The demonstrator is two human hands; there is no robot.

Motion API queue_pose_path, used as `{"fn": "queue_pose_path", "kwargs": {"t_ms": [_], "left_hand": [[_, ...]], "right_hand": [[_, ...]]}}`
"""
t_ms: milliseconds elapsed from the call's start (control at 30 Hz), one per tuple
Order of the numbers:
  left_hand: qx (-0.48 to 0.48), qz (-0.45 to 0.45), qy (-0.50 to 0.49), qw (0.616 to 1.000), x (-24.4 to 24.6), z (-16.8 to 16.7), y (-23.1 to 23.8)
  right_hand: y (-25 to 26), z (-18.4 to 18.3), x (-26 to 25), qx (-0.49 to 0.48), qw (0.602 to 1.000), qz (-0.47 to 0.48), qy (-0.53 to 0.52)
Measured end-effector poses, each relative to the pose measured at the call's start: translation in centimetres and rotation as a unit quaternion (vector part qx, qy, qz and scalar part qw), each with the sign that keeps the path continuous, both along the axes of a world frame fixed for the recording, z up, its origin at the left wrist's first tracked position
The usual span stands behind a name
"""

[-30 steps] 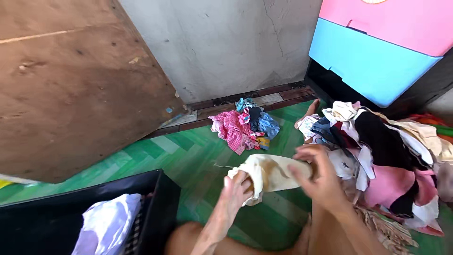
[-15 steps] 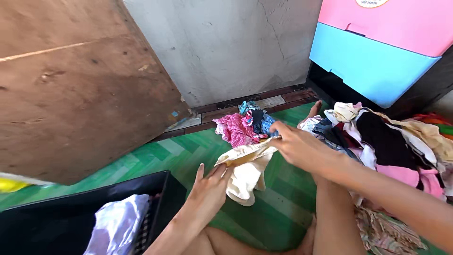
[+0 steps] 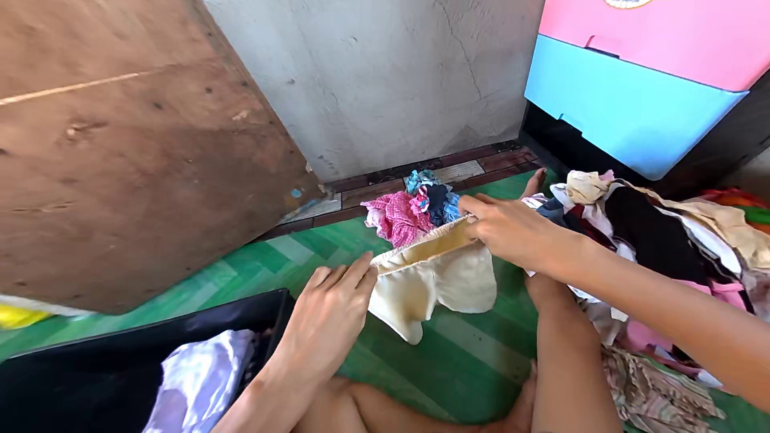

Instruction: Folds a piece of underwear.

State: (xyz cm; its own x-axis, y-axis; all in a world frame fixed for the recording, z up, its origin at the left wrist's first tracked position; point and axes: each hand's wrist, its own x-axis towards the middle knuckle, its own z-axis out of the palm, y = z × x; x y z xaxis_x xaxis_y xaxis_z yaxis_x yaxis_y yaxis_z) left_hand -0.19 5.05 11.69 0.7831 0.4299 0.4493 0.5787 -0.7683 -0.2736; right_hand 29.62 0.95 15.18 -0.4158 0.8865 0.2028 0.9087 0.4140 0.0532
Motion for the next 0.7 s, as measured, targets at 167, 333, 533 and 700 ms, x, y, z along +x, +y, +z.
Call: {"fn": "queue_pose_path", "kwargs": {"t_ms": [167, 333, 533, 700], "left_hand": [[-0.026, 0.003, 0.007, 1.000, -0.4, -0.3, 0.3], [-0.056, 0.012, -0.011, 0.998, -0.8, -0.2, 0.3], [-0.183, 0.028, -0.112, 0.976, -3.0, -0.5, 2.4], [-0.384, -0.036, -0.243, 0.890, -4.1, 0.4, 3.3]], "right_hand": [[-0.7, 0.0, 1.5, 0.017, 0.999, -0.026, -0.023], [-1.4, -0.3, 2.4, 0.049, 0.997, -0.051, -0.017], [-1.9, -1.5, 4.4, 0.098, 0.993, -0.027, 0.063], [-2.3, -1.4, 5.7, 0.023, 0.958, 0.072, 0.278]]}}
